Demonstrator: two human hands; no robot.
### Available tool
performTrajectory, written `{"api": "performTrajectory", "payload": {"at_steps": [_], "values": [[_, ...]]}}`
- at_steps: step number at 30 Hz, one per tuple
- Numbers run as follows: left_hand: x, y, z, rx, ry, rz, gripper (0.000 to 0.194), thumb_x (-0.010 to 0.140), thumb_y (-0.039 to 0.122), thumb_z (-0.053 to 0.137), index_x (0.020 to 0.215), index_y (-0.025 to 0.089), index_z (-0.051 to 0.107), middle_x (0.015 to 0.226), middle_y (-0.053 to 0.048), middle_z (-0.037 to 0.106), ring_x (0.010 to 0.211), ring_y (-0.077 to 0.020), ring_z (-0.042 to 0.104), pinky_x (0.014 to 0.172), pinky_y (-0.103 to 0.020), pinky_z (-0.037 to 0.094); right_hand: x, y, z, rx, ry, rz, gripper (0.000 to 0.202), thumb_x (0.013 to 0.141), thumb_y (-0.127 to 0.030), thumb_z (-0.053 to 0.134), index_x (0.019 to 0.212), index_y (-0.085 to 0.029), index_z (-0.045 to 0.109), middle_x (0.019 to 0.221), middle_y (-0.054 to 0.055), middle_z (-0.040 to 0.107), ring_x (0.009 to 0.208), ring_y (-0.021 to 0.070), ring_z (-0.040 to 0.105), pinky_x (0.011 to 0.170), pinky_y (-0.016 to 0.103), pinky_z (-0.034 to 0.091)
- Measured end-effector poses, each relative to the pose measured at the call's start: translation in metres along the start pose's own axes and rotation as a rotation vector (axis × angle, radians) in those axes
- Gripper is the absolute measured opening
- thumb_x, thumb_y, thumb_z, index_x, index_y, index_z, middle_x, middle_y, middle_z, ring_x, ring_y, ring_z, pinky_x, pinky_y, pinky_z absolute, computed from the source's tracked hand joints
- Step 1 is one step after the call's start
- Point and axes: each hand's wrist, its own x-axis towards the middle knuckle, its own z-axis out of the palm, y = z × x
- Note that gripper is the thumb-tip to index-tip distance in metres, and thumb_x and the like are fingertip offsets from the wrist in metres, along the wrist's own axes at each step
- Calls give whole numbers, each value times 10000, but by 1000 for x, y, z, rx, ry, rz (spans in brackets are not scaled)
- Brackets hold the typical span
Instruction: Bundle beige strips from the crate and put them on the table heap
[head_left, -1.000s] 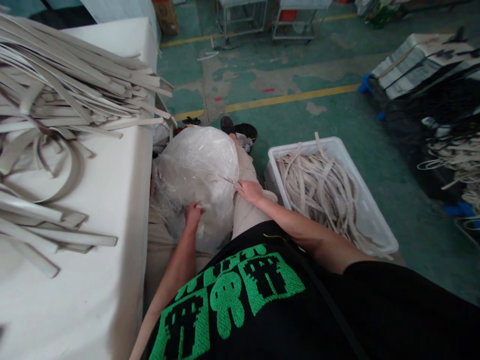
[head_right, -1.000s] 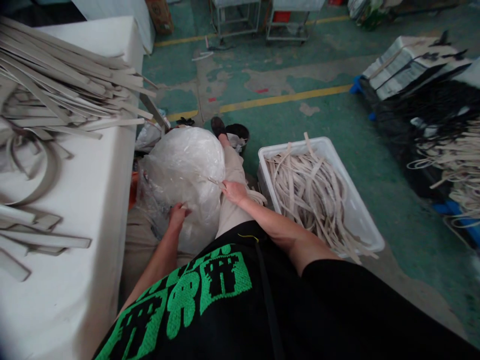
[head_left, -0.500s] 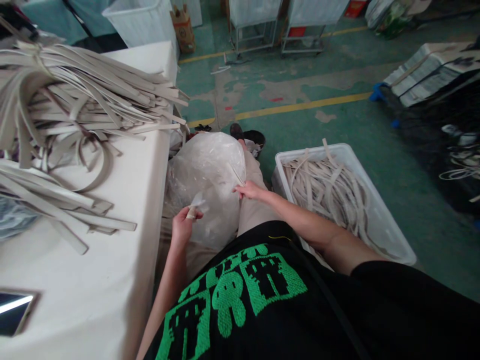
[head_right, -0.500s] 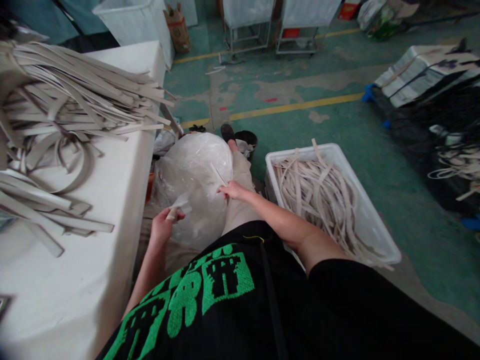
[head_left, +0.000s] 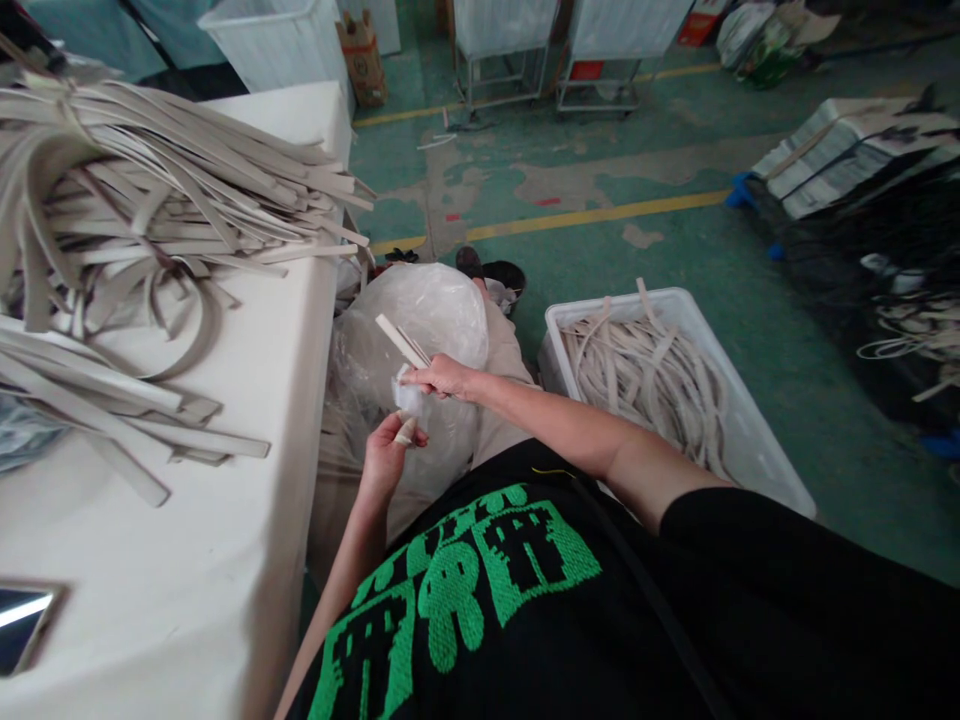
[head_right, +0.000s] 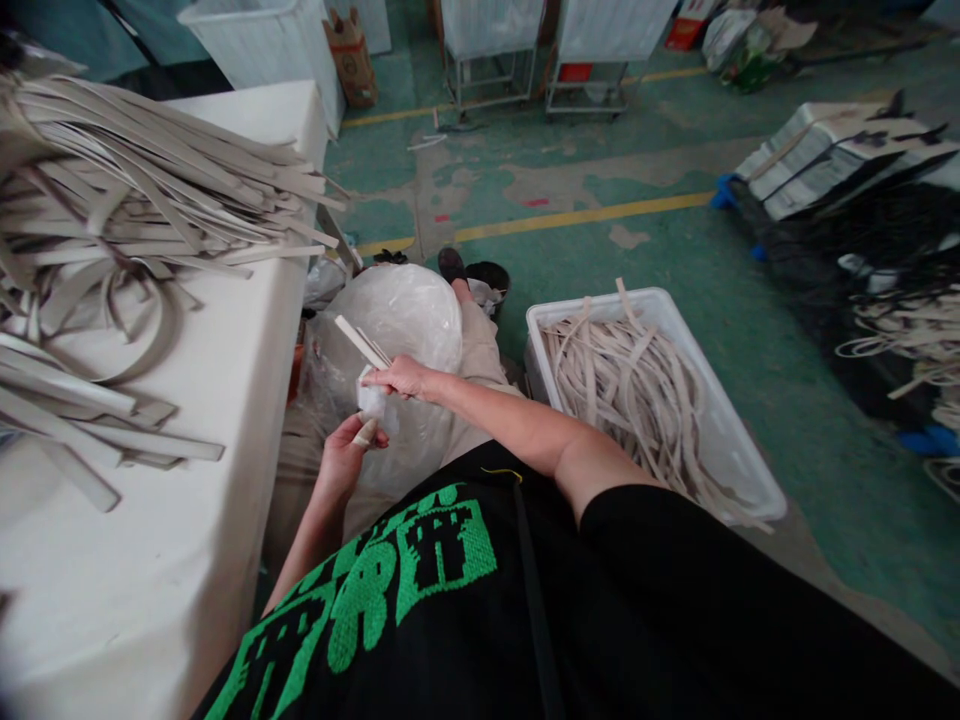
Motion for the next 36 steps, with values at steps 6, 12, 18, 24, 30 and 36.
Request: {"api": "performTrajectory", "payload": {"at_steps": [6, 12, 18, 24, 30, 36], "values": [[3, -17, -2, -33, 69, -6, 390, 782, 426, 663, 1088, 186, 632, 682, 26, 643, 659, -155, 613, 730, -291, 504, 14, -25, -19, -154, 100, -204, 228, 863, -292, 636, 864, -89, 739, 404, -86, 454, 382, 46, 348, 421, 171, 267], [6, -31, -10, 295, 137, 10, 267, 860, 385, 607, 1039, 188, 615, 866, -72, 746, 819, -234, 712, 809, -352, 527, 21, -52, -37, -275, 199, -352, 234, 866, -285, 621, 820, -93, 746, 424, -66, 480, 463, 68, 445, 525, 180, 352], [11, -26, -34, 1124, -171, -192, 366, 812, 519, 700, 962, 186, 724, 1033, -208, 752, 1010, -408, 692, 855, -445, 496, 8, -74, -32, -365, 65, -463, 242, 886, -284, 595, 857, -89, 736, 450, -64, 495, 467, 68, 465, 530, 178, 353], [18, 18, -49, 900, 229, 233, 892, 687, 500, 834, 1437, 170, 479, 1425, -217, 549, 1319, -395, 511, 1044, -451, 441, -9, -79, -13, -403, -102, -461, 235, 875, -295, 615, 855, -90, 729, 441, -73, 493, 440, 63, 460, 535, 179, 360], [30, 14, -15, 140, 15, 219, 534, 753, 470, 760, 1197, 189, 664, 1107, -98, 728, 1063, -273, 657, 973, -397, 486, -6, -80, -5, -441, -130, -478, 225, 880, -282, 624, 846, -87, 731, 445, -68, 509, 459, 67, 489, 559, 175, 370], [11, -19, 5, -164, 46, 34, 369, 781, 461, 726, 1024, 185, 742, 707, -4, 695, 728, -158, 628, 825, -306, 489, 15, -75, -25, -462, 40, -466, 218, 887, -228, 583, 829, -83, 735, 462, -56, 531, 525, 85, 532, 610, 187, 390]]}}
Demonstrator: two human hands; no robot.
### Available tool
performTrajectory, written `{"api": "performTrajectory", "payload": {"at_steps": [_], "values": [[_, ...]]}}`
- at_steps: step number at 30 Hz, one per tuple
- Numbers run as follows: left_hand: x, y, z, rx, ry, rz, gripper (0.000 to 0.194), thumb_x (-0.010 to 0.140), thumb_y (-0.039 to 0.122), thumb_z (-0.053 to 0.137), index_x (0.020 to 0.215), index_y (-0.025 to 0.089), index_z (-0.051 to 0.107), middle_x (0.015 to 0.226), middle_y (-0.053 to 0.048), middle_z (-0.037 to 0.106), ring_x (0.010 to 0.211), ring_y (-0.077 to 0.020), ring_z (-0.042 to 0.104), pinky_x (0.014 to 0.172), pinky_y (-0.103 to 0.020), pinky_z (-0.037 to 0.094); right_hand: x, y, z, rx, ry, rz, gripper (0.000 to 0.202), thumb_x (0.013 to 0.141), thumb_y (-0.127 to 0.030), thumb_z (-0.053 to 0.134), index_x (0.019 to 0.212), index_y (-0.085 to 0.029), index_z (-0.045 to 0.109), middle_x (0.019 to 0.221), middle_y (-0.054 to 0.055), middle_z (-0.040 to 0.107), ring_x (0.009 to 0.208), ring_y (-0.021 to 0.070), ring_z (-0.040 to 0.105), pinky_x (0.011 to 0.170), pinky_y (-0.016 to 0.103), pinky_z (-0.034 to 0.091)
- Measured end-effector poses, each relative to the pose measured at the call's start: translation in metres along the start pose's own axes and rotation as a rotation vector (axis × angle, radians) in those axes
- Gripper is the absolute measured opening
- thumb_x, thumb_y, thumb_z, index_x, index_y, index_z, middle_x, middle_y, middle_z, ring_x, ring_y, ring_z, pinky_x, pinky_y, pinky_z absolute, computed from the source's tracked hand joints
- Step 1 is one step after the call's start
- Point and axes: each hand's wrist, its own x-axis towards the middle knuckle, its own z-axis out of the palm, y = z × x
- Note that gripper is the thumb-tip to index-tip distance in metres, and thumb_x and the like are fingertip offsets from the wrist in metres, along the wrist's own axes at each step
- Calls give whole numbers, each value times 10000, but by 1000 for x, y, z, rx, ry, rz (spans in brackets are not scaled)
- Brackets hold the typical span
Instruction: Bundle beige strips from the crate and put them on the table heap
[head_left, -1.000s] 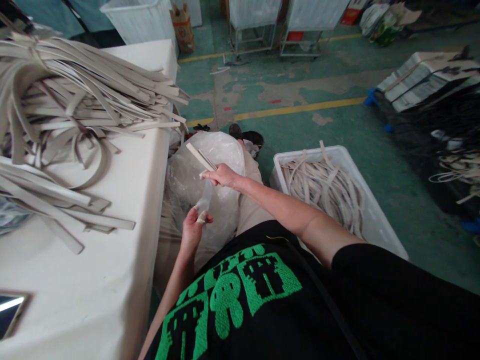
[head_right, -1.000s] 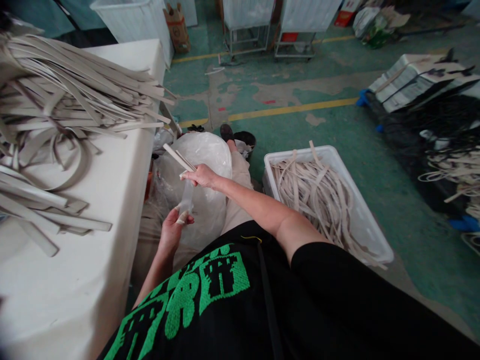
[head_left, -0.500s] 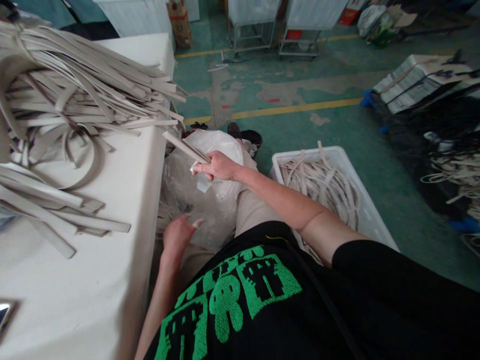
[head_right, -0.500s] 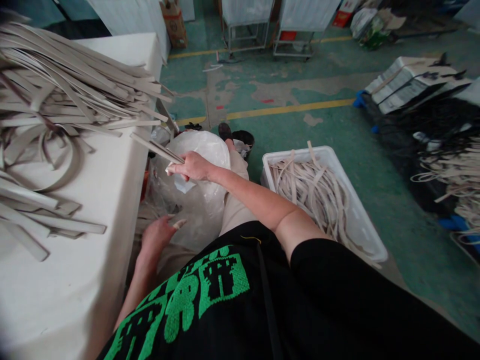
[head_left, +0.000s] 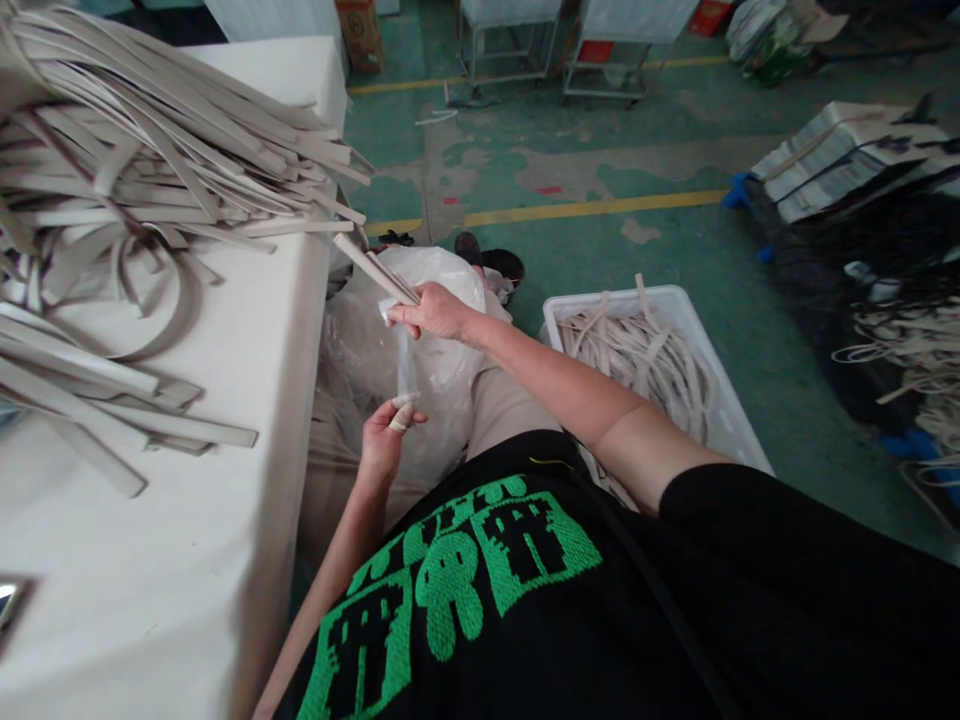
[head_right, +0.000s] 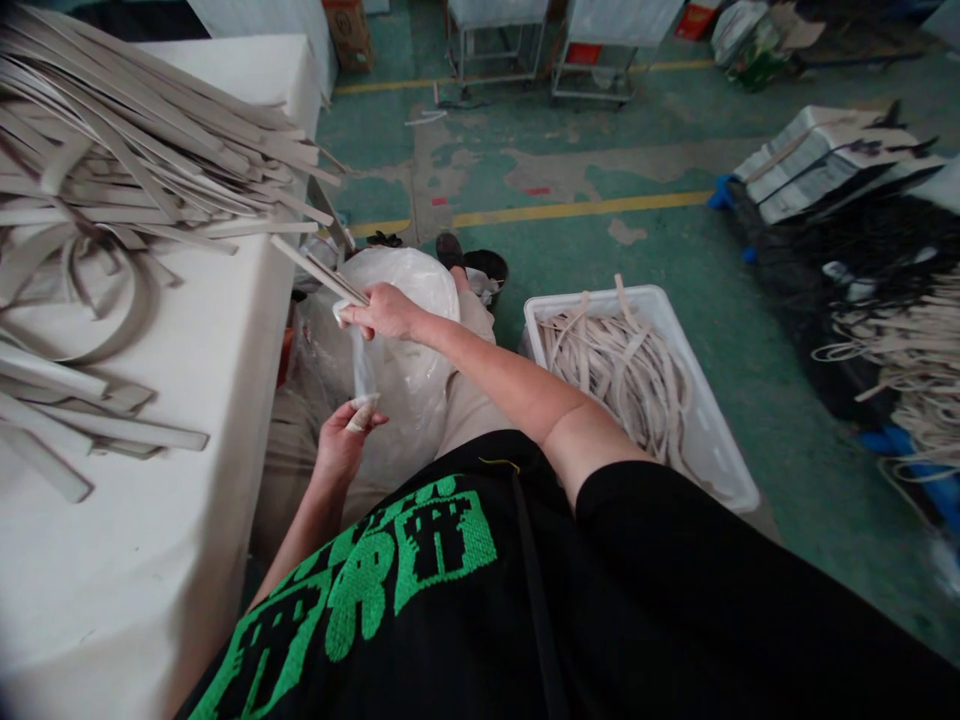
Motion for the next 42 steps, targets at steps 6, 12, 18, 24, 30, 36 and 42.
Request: {"api": "performTrajectory", "payload": {"at_steps": [6, 12, 18, 24, 30, 36, 42], "values": [[-18, -5, 2, -95, -137, -156, 384, 734, 453, 784, 993, 172, 748, 778, -26, 741, 760, -161, 668, 859, -317, 504, 10, 16, 1, -43, 82, 64, 234, 894, -219, 569, 791, -89, 734, 480, -48, 554, 542, 92, 545, 635, 208, 403], [-14, -6, 7, 79, -200, -214, 365, 701, 460, 800, 913, 164, 792, 751, -64, 767, 747, -202, 701, 881, -359, 515, 13, 12, 10, -64, 33, 65, 202, 902, -193, 566, 813, -99, 721, 516, -44, 579, 572, 98, 567, 678, 216, 422], [-6, -5, 10, -65, -151, -313, 390, 570, 478, 897, 754, 154, 784, 790, -98, 777, 764, -229, 714, 849, -368, 543, 12, 17, 21, -83, 15, 122, 321, 988, -343, 522, 818, -117, 674, 553, -29, 605, 599, 96, 583, 708, 199, 427], [7, 6, 2, -606, 121, -476, 285, 627, 318, 919, 760, 162, 721, 748, -40, 745, 703, -147, 708, 791, -289, 551, -47, 38, 21, 79, -193, 423, 550, 1030, -566, 351, 839, -126, 620, 503, -27, 570, 372, 64, 390, 439, 189, 320], [16, 14, 10, -777, 238, -525, 128, 841, 302, 768, 808, 187, 721, 807, -15, 741, 719, -116, 693, 780, -263, 535, -115, 41, 34, 228, -401, 487, 657, 981, -660, 363, 625, -142, 552, 495, -17, 560, 341, 41, 353, 392, 191, 273], [17, 23, 19, -824, 244, -528, 220, 936, 314, 649, 790, 160, 708, 775, -21, 717, 713, -117, 677, 730, -243, 520, -127, 36, 46, 133, -350, 503, 687, 899, -732, 466, 553, -144, 549, 491, -8, 564, 366, 54, 444, 448, 198, 373], [19, 37, 20, -830, 303, -506, 276, 997, 315, 544, 821, 178, 706, 787, -14, 725, 724, -110, 682, 708, -223, 516, -130, 44, 53, 35, -356, 529, 655, 892, -720, 499, 601, -140, 588, 522, -5, 596, 385, 57, 465, 469, 195, 402]]}}
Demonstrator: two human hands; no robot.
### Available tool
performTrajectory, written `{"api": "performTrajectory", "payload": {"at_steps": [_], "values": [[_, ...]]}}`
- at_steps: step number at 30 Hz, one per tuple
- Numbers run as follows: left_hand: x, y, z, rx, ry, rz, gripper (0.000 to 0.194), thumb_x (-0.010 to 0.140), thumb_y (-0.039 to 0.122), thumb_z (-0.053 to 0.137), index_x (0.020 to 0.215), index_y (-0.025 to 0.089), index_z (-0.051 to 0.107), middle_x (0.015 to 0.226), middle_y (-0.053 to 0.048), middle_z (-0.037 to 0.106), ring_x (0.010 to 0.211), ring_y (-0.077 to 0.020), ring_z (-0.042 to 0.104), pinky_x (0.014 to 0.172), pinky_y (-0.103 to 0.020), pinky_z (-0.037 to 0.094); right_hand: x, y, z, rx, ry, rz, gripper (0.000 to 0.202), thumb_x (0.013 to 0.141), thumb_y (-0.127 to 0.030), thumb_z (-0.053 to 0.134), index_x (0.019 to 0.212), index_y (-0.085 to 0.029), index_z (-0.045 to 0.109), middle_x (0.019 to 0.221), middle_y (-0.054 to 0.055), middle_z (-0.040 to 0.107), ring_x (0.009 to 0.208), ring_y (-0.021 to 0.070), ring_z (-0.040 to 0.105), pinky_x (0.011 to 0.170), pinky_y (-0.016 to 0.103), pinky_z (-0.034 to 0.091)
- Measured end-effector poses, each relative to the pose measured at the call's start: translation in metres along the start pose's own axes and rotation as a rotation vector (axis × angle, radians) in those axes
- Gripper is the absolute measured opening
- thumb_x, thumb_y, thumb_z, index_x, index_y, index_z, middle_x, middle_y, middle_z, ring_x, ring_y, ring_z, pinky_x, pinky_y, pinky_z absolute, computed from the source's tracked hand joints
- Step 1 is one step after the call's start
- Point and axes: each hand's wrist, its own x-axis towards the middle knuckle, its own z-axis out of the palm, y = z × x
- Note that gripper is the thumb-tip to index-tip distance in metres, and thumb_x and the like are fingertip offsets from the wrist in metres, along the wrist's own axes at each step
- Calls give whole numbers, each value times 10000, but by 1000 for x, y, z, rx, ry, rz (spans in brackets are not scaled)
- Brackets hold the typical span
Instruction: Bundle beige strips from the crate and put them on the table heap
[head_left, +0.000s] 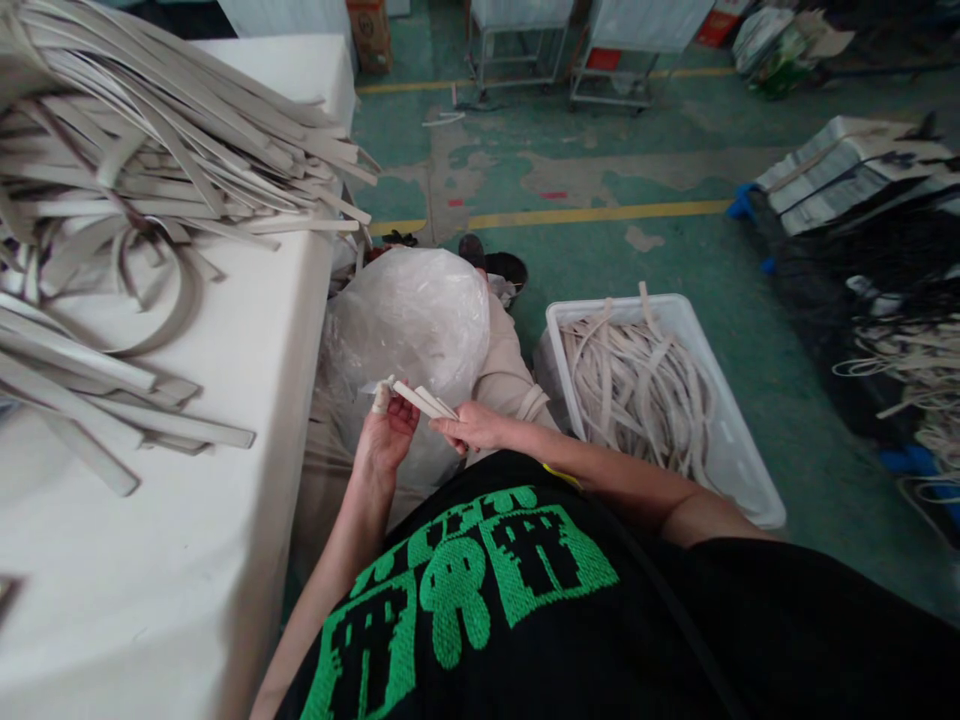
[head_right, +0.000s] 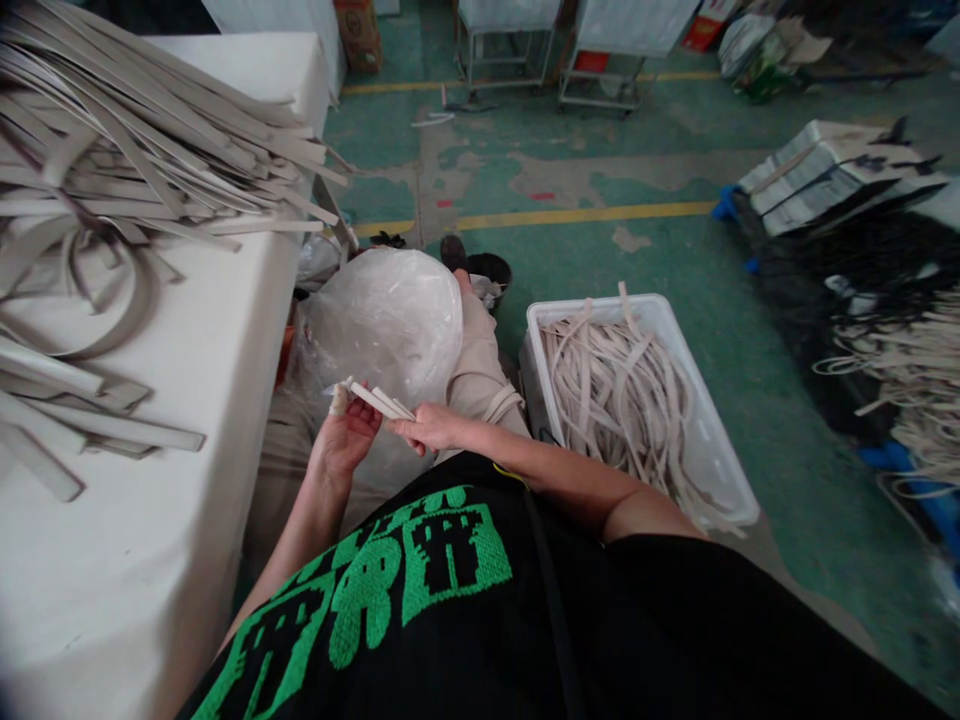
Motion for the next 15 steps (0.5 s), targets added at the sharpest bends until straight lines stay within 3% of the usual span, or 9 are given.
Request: {"api": "performTrajectory", "payload": {"at_steps": [5, 15], "values": [[1, 0, 1, 8, 4, 3, 236, 976, 319, 584, 812, 198, 703, 827, -7, 740, 737, -110, 681, 744, -231, 523, 1, 2, 3, -40, 3, 29, 640, 893, -706, 516, 620, -135, 609, 533, -1, 610, 404, 62, 487, 488, 190, 413], [9, -10, -14, 99, -76, 21, 169, 847, 377, 755, 842, 212, 722, 870, -3, 748, 778, -126, 695, 731, -243, 531, 9, 2, 3, 33, -26, 65, 635, 872, -708, 550, 599, -137, 591, 492, -11, 587, 371, 61, 475, 437, 186, 396]]}}
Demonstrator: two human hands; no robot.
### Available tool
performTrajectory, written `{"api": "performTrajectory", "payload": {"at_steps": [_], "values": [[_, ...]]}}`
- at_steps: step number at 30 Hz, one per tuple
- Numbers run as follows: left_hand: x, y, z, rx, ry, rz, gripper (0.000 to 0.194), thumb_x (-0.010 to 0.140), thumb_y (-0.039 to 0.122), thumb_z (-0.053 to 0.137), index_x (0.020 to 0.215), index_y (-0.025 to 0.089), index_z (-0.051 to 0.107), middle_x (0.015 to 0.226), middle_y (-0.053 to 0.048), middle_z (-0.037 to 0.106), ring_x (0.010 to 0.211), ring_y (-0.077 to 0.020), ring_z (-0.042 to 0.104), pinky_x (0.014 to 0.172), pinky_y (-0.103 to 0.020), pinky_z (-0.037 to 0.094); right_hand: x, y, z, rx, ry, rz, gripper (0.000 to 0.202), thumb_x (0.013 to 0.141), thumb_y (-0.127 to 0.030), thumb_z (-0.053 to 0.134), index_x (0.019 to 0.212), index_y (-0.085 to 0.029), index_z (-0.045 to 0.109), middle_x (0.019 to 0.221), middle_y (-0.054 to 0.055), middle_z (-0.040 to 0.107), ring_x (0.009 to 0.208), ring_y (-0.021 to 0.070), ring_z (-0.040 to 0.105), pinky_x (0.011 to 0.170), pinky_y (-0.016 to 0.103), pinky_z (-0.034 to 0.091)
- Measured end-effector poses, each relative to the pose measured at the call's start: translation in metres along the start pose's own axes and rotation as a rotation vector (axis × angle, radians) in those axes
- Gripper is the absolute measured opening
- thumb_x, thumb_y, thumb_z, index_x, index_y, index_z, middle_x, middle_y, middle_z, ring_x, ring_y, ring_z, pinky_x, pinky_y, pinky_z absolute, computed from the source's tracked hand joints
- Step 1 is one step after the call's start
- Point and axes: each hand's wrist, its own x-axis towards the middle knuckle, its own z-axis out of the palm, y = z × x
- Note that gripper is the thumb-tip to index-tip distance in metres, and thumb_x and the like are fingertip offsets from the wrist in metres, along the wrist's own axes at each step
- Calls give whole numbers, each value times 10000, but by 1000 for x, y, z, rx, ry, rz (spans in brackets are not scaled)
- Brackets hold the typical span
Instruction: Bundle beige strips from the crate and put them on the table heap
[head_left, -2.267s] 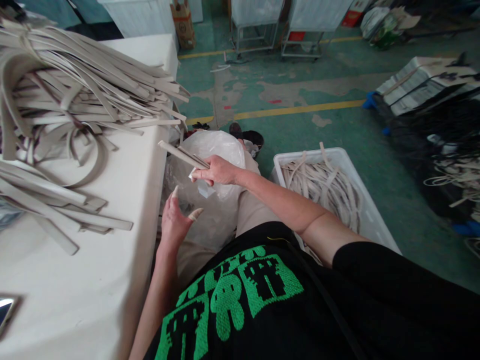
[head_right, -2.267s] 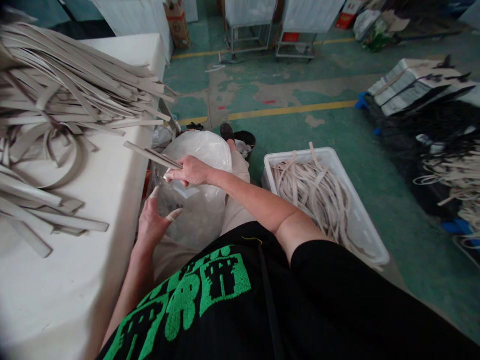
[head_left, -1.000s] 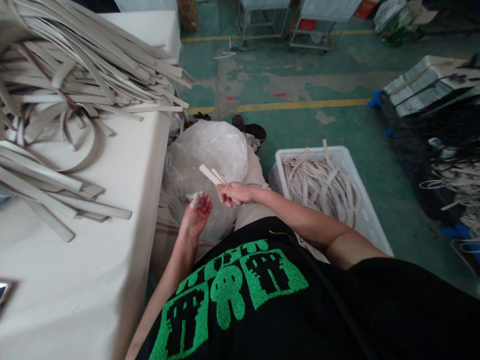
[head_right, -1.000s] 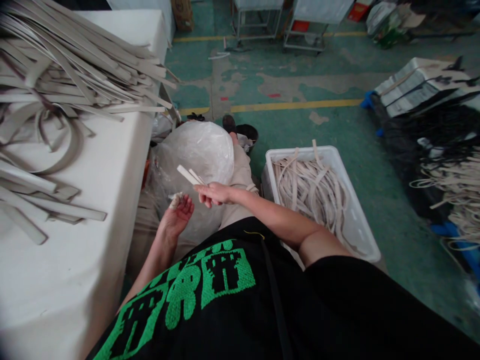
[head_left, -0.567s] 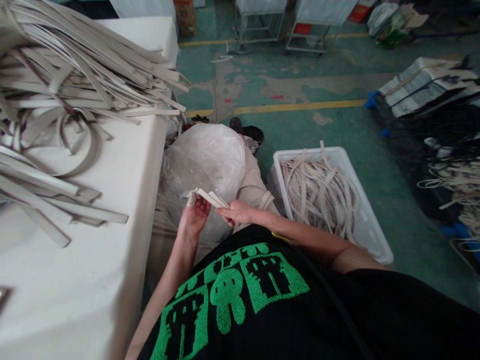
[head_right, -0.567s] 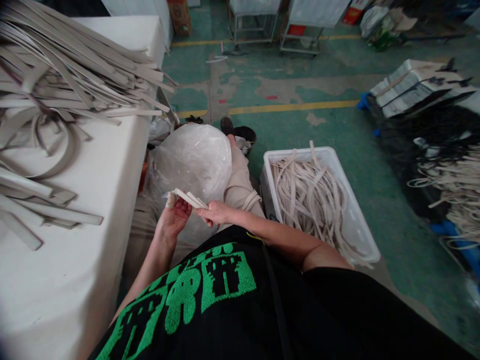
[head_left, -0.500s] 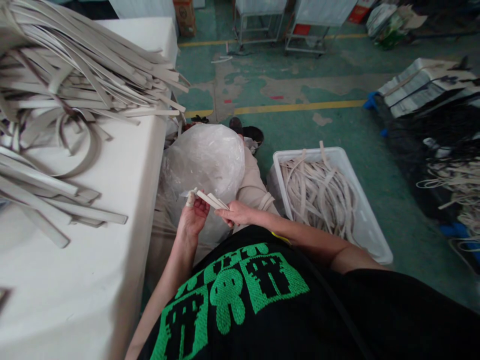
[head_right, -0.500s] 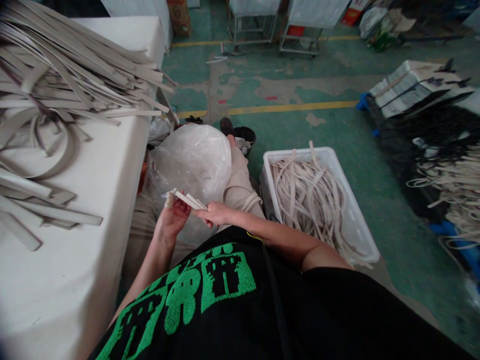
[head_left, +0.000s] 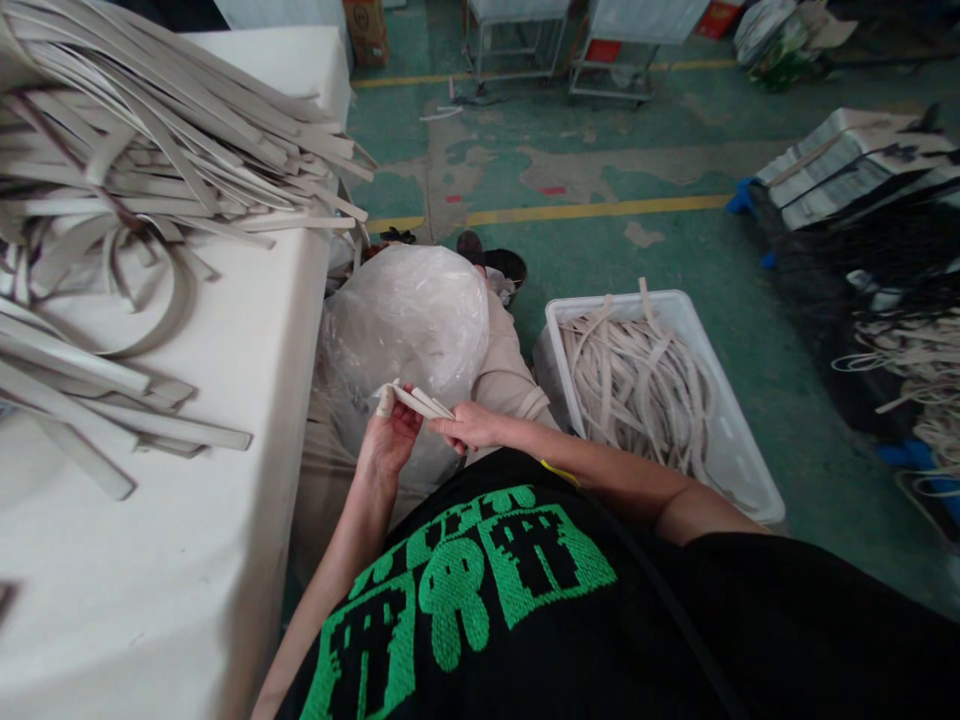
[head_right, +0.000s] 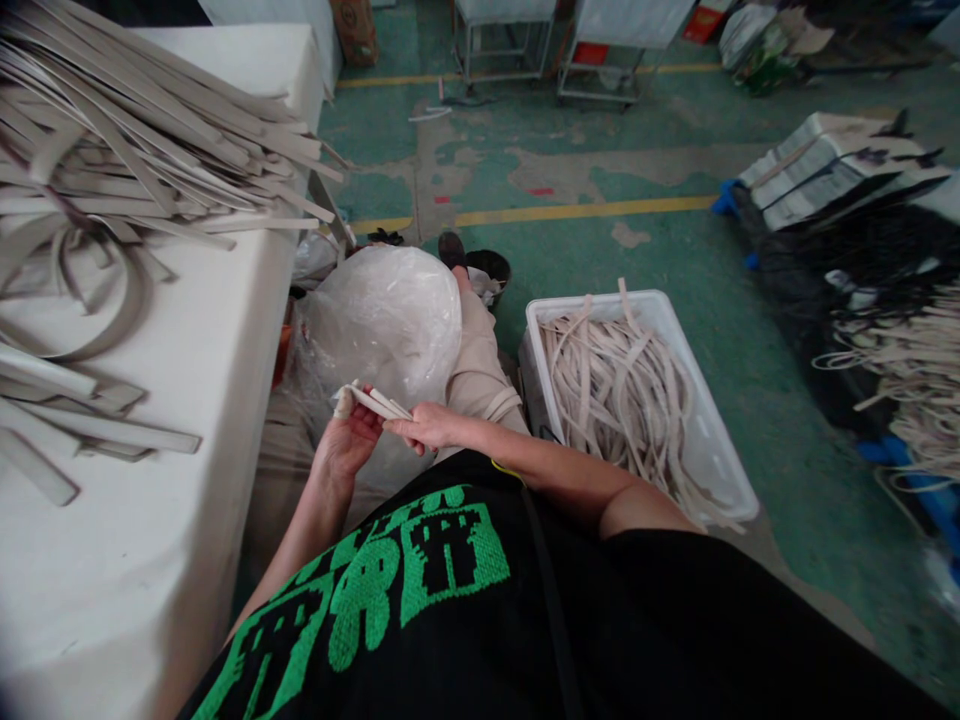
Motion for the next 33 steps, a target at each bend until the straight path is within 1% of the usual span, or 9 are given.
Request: {"api": "performTrajectory", "payload": {"at_steps": [3, 7, 9, 15, 17, 21, 23, 27, 33], "values": [[2, -3, -4, 33, -38, 25, 192, 807, 369, 795, 844, 197, 718, 870, -13, 750, 791, -132, 696, 747, -243, 534, -1, -3, -3, 75, -26, -37, 575, 927, -642, 525, 689, -128, 621, 497, -24, 589, 350, 53, 457, 415, 180, 383], [1, -2, -8, 35, 3, 77, 193, 791, 340, 810, 788, 181, 701, 794, -5, 737, 716, -114, 679, 706, -217, 526, -16, -9, -13, 206, -102, -109, 398, 969, -509, 535, 937, -127, 638, 581, -31, 640, 395, 69, 550, 436, 172, 430], [-3, -4, -8, 47, -7, 83, 198, 766, 330, 829, 791, 176, 706, 777, -9, 734, 705, -114, 677, 704, -218, 525, -24, -14, -19, 172, -70, -100, 356, 951, -477, 580, 913, -126, 629, 548, -35, 625, 406, 78, 568, 433, 166, 433], [-17, -14, -1, 207, -258, 106, 282, 638, 319, 907, 781, 143, 739, 744, -30, 728, 664, -129, 646, 728, -267, 526, -28, -27, -22, 50, 40, -104, 398, 952, -501, 583, 821, -127, 618, 498, -34, 600, 394, 70, 555, 421, 153, 406], [-18, -10, 0, 198, -235, 164, 285, 620, 323, 914, 759, 145, 740, 752, -32, 733, 668, -129, 647, 733, -267, 526, -31, -27, -23, 48, 26, -139, 384, 941, -496, 601, 858, -123, 633, 566, -12, 650, 442, 78, 592, 445, 157, 426], [-18, 3, -2, 127, -77, 207, 296, 628, 291, 910, 826, 136, 755, 860, -63, 762, 777, -146, 692, 773, -258, 527, -43, -22, -29, 1, -38, -123, 313, 939, -431, 613, 876, -127, 656, 607, -7, 670, 462, 79, 603, 468, 162, 444], [-22, 0, 2, 157, -93, 167, 280, 643, 275, 903, 829, 126, 755, 850, -65, 760, 763, -141, 691, 756, -253, 521, -45, -23, -31, -27, 4, -95, 308, 958, -411, 579, 845, -134, 650, 555, -23, 636, 432, 73, 579, 458, 162, 426], [-34, -15, 15, 234, -248, 153, 256, 649, 295, 897, 774, 123, 755, 753, -37, 733, 679, -126, 652, 741, -262, 515, -44, -33, -30, -31, 138, -151, 362, 957, -468, 568, 807, -143, 625, 558, -21, 637, 446, 78, 585, 475, 171, 434], [-38, -5, 13, 169, -159, 239, 328, 599, 335, 918, 828, 148, 777, 923, -71, 774, 812, -151, 689, 780, -259, 514, -61, -34, -40, -21, -5, -185, 344, 935, -458, 599, 876, -126, 665, 665, 17, 697, 511, 103, 644, 506, 189, 473]]}}
